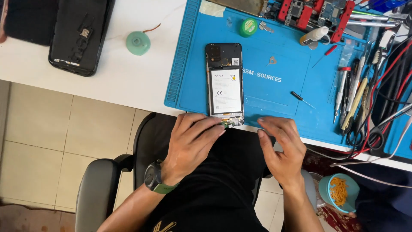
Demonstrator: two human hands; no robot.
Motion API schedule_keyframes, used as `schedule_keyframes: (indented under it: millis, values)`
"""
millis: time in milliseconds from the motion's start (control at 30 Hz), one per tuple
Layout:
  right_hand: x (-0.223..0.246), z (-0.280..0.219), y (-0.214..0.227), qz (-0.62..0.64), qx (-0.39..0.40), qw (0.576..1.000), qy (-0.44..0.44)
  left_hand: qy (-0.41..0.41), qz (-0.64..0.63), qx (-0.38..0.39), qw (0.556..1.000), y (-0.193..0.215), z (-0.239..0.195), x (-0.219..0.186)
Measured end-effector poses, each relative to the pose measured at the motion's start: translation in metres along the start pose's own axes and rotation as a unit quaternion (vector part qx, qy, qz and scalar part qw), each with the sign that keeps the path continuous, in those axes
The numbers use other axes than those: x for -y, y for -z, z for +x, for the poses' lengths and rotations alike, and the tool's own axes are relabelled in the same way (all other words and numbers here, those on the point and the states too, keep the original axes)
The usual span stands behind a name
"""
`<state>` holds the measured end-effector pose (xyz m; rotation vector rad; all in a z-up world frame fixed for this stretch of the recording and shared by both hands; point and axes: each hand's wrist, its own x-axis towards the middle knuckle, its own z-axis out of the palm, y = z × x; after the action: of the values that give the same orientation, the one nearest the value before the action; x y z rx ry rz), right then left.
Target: The person uses a screwdriver to work on a small circuit board, then connects a charging cable to a disassembled smartphone to test it. They then use a small black device to interact with the phone's charging port.
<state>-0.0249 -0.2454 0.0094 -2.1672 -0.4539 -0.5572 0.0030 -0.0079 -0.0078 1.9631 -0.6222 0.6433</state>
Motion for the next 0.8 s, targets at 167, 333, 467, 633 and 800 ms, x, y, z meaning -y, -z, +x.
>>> schedule_keyframes:
  millis: [167,333,467,633,800]
  values:
    - [-0.002,-0.004,-0.008,0.010,-0.014,1.000,-0.005,-0.042,0.035,0.005,0.998,-0.011,-0.001,0.007]
    - [-0.001,-0.007,-0.018,0.012,-0.020,1.000,-0.005,-0.069,0.044,-0.016,0.997,-0.017,0.001,0.011]
    - [0.001,-0.003,-0.028,0.003,-0.020,1.000,0.012,-0.051,0.013,-0.021,0.998,-0.021,-0.006,0.011]
    - [-0.003,-0.002,-0.033,-0.002,-0.020,1.000,0.016,-0.047,0.006,-0.034,0.998,-0.027,-0.006,0.012]
    - [-0.011,-0.010,-0.036,-0.029,-0.013,0.999,0.024,-0.039,0.009,-0.035,0.999,-0.029,-0.005,0.012]
